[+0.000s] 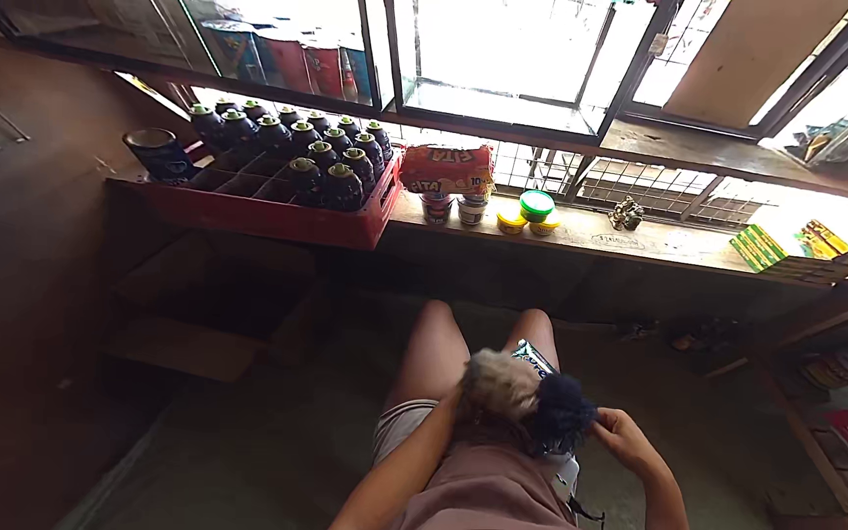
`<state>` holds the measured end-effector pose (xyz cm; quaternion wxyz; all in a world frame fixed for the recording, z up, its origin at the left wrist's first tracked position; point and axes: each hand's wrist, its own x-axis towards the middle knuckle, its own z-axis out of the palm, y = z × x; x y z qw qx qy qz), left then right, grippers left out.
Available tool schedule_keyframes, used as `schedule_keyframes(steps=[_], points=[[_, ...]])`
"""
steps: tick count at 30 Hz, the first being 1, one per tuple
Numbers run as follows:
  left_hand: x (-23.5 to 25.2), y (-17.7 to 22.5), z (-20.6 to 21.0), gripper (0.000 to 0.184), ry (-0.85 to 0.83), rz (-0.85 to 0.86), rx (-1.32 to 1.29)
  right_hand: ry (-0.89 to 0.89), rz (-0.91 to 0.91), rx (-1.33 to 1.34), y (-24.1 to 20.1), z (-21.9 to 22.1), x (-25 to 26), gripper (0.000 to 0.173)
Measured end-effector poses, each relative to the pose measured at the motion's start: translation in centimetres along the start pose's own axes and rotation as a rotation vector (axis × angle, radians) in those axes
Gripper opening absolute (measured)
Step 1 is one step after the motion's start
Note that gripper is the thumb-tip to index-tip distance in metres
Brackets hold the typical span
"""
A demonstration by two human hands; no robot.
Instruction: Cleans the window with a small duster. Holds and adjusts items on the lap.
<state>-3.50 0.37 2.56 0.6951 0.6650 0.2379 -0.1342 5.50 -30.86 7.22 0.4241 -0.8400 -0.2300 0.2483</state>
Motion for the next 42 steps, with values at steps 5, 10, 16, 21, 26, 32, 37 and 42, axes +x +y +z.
schedule_keyframes(steps=[5, 10, 16, 21, 26, 32, 37, 42], points=[[3.3, 0.2, 1.1, 0.047, -0.134, -0.190, -0.497, 0.565, 0.328, -0.298, -0.3, -0.9, -0.9, 0.034], [3.5, 0.0, 1.0, 0.045, -0.143, -0.179, -0.488, 0.832, -0.011, -0.117, -0.6, -2.2, -1.8, 0.029], [4.1, -0.4, 0.9, 0.046, -0.116, -0.202, -0.490, 0.846, -0.273, 0.056, -4.0, -2.3, -0.1, 0.026], [4.0, -0.5, 0.9, 0.048, -0.131, -0.174, -0.502, 0.756, -0.307, 0.115, -4.9, -0.9, 1.2, 0.024], [3.6, -0.3, 1.1, 0.049, -0.139, -0.160, -0.508, 0.722, -0.272, 0.113, -4.3, -0.2, 0.9, 0.026], [3.6, -0.4, 1.1, 0.049, -0.135, -0.152, -0.518, 0.753, -0.235, 0.158, -2.8, 0.2, 0.1, 0.025], [3.5, -0.4, 1.2, 0.049, -0.135, -0.137, -0.511, 0.781, -0.199, 0.159, -1.7, 0.3, -0.6, 0.027], [3.6, -0.6, 1.1, 0.050, -0.111, -0.157, -0.499, 0.786, -0.167, 0.149, -1.3, 0.4, -1.2, 0.029]])
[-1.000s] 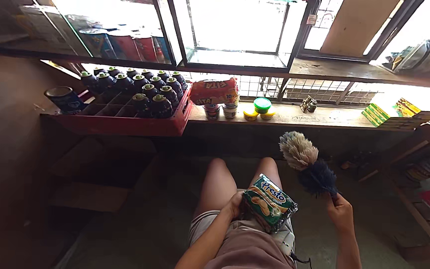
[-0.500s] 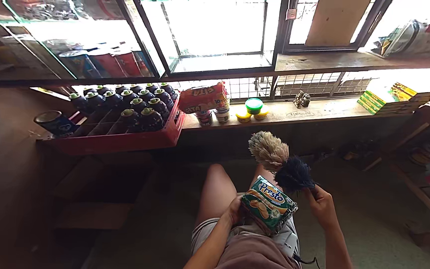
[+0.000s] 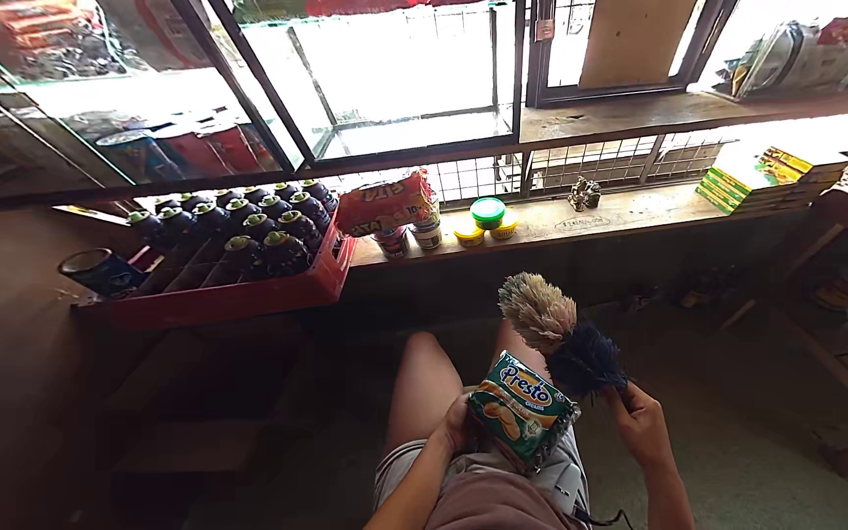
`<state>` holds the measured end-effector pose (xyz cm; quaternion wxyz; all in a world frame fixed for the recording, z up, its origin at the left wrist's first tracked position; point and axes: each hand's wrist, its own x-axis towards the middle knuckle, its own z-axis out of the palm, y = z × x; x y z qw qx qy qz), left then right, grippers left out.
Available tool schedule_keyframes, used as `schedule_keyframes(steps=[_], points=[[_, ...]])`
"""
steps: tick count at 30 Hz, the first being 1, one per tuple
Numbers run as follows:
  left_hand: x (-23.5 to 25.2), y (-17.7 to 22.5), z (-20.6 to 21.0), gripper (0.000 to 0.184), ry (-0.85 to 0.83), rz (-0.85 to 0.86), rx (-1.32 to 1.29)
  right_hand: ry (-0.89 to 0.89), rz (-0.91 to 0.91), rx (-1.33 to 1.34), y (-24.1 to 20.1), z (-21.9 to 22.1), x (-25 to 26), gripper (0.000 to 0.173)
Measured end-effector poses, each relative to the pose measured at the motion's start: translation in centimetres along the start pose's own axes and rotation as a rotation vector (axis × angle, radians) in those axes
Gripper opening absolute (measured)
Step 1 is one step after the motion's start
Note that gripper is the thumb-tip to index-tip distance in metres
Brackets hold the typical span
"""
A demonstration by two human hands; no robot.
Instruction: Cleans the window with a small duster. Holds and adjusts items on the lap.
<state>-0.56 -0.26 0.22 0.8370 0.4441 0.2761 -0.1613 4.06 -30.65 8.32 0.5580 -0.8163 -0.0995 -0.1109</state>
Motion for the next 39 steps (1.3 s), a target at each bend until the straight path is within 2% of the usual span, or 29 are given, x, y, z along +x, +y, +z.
schedule_keyframes(steps=[9, 17, 22, 26, 31, 39], points=[[-0.3, -0.1, 0.4, 0.050, 0.004, 0.032, -0.076, 0.022, -0.059, 0.102, -1.9, 0.3, 0.8, 0.024], [-0.1, 0.1, 0.5, 0.049, -0.013, 0.041, -0.099, 0.087, -0.343, 0.145, -7.8, 1.4, 6.0, 0.020], [0.3, 0.4, 0.4, 0.048, 0.002, -0.008, -0.089, 0.200, -0.568, -0.128, -11.6, 1.7, 12.1, 0.025], [0.6, 0.3, 0.5, 0.045, -0.002, -0.022, -0.086, 0.283, -0.661, -0.431, -16.3, 1.9, 17.6, 0.030], [0.5, 0.7, 0.7, 0.043, 0.016, -0.047, -0.080, 0.168, -0.651, -0.589, -22.2, 4.2, 24.1, 0.033], [0.5, 0.5, 0.3, 0.040, 0.010, -0.053, -0.146, -0.048, -0.638, -0.560, -27.1, 12.8, 33.0, 0.031]])
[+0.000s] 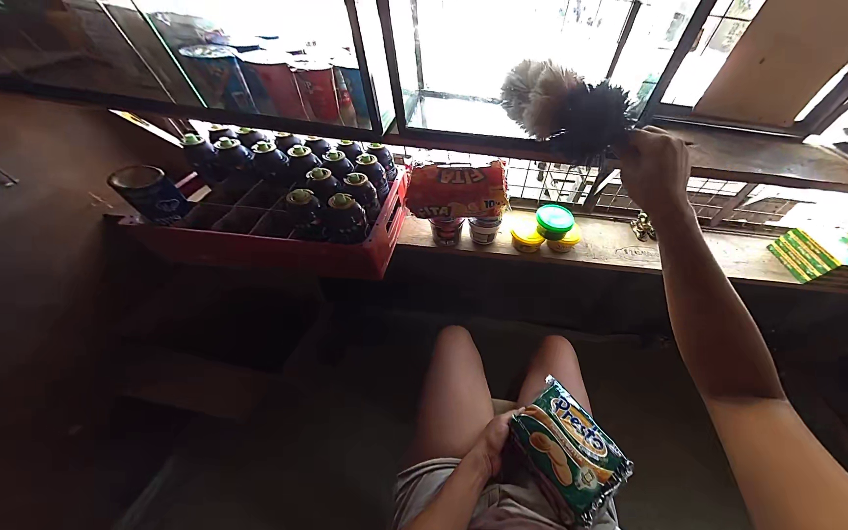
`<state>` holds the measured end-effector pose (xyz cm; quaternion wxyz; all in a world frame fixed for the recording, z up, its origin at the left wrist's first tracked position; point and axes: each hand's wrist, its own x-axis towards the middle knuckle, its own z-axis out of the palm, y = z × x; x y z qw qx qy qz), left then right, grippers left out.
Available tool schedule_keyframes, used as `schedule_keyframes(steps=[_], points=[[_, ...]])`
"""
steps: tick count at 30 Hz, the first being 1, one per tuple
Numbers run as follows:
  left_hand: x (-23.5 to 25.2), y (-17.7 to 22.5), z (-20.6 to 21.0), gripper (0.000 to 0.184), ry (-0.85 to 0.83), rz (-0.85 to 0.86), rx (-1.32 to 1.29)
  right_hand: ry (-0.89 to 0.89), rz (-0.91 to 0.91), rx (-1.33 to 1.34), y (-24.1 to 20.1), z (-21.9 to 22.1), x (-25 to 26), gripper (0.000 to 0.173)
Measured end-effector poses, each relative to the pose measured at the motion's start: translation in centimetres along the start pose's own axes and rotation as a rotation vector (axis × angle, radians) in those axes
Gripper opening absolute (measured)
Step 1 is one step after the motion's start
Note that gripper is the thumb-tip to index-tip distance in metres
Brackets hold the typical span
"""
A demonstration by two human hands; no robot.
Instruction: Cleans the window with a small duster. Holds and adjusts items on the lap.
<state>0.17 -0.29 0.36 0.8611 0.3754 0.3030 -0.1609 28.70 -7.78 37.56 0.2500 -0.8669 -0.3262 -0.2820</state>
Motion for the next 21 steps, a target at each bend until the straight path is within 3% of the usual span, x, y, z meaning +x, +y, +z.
schedule_keyframes(steps=[6, 13, 18, 21], points=[[0.1, -0.1, -0.1, 0.039, -0.009, -0.009, -0.005, -0.151, -0.006, 0.170, -0.9, 3.6, 7.4, 0.034], [0.4, -0.2, -0.2, 0.040, -0.023, -0.040, -0.060, -0.359, -0.120, 0.576, 2.4, 10.2, 13.9, 0.022], [0.3, -0.1, 0.0, 0.039, -0.025, -0.026, -0.020, -0.420, -0.195, 0.493, 2.9, 12.1, 16.5, 0.020], [0.2, 0.2, 0.3, 0.036, -0.009, -0.013, 0.039, -0.386, -0.231, 0.228, 1.5, 12.0, 17.6, 0.027]])
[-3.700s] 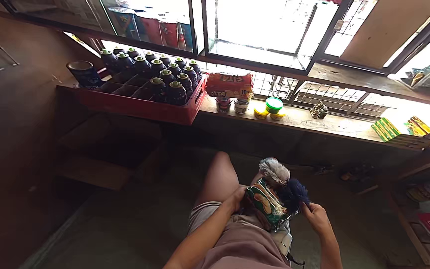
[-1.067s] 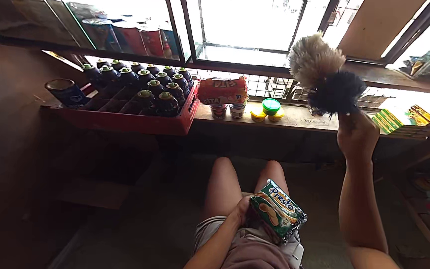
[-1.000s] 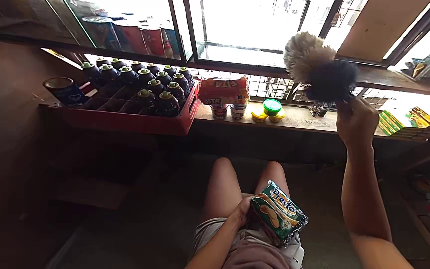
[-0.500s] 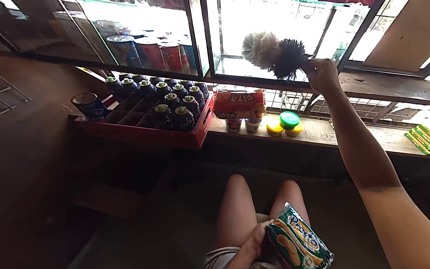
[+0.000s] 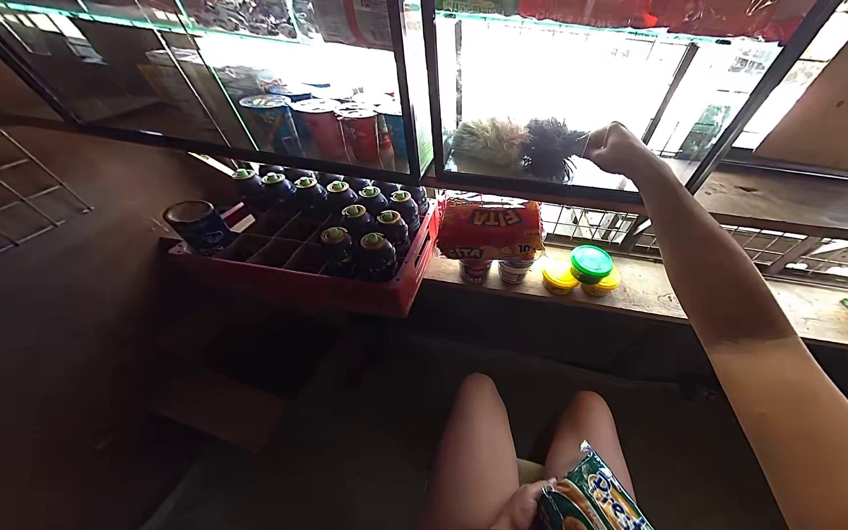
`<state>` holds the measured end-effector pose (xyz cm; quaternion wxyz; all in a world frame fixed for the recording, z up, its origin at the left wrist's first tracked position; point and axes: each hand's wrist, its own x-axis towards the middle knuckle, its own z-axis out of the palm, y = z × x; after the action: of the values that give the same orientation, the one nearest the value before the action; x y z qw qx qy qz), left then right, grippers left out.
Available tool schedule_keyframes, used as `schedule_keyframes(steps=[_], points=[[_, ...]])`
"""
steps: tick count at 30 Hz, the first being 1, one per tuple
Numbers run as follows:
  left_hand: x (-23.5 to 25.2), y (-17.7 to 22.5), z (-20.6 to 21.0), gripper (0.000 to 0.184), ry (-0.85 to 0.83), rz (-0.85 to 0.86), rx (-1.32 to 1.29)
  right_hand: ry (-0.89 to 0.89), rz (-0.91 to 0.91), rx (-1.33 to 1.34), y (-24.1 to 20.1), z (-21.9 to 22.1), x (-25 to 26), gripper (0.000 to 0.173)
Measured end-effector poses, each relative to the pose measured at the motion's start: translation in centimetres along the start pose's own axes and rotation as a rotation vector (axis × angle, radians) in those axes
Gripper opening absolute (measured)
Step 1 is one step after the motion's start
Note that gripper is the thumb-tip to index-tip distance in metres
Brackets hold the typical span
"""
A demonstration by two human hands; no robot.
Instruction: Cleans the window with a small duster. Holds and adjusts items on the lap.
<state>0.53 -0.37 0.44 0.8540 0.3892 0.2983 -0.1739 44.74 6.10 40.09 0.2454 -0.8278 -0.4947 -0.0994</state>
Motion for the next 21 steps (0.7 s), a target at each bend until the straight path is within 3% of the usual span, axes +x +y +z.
schedule_keyframes(steps=[2, 5, 9, 13, 14, 15, 16, 17, 18, 19, 21], points=[[0.5, -0.5, -0.2, 0.038, 0.000, -0.003, -0.061, -0.031, 0.112, -0.183, -2.6, -1.2, -0.2, 0.031], [0.6, -0.7, -0.5, 0.038, 0.005, 0.001, -0.080, -0.020, 0.190, -0.217, -5.5, -4.2, -1.8, 0.033], [0.8, -0.5, -0.6, 0.035, 0.009, -0.012, 0.020, 0.148, 0.117, -0.070, -6.2, -6.6, -3.2, 0.032], [0.0, -0.4, -1.0, 0.039, -0.140, 0.071, 0.065, 0.174, 0.046, -0.015, -6.5, -4.8, -1.6, 0.030], [-2.7, 1.8, 1.5, 0.040, -0.046, 0.026, 0.138, 0.160, 0.029, 0.008, -6.3, -4.0, -0.8, 0.031], [-5.4, 5.0, 7.1, 0.040, 0.386, -0.182, 0.141, 0.145, 0.025, 0.034, -5.9, -3.3, 0.0, 0.033], [-6.0, 6.2, 8.9, 0.040, 0.524, -0.247, 0.149, 0.145, 0.008, 0.064, -5.2, -2.6, 0.7, 0.034], [-5.6, 5.1, 7.0, 0.041, 0.384, -0.168, 0.108, 0.144, -0.016, 0.067, -4.4, -2.1, 1.4, 0.033], [-3.0, 1.8, 1.6, 0.041, -0.040, 0.044, 0.074, 0.128, -0.045, 0.040, -3.5, -1.7, 1.9, 0.032], [-0.5, -0.3, -0.7, 0.039, -0.116, 0.085, -0.003, 0.102, -0.074, 0.001, -2.6, -1.5, 2.3, 0.030], [1.4, -1.4, -1.5, 0.037, -0.050, 0.032, -0.018, 0.056, -0.111, -0.086, -1.7, -1.6, 2.5, 0.027]])
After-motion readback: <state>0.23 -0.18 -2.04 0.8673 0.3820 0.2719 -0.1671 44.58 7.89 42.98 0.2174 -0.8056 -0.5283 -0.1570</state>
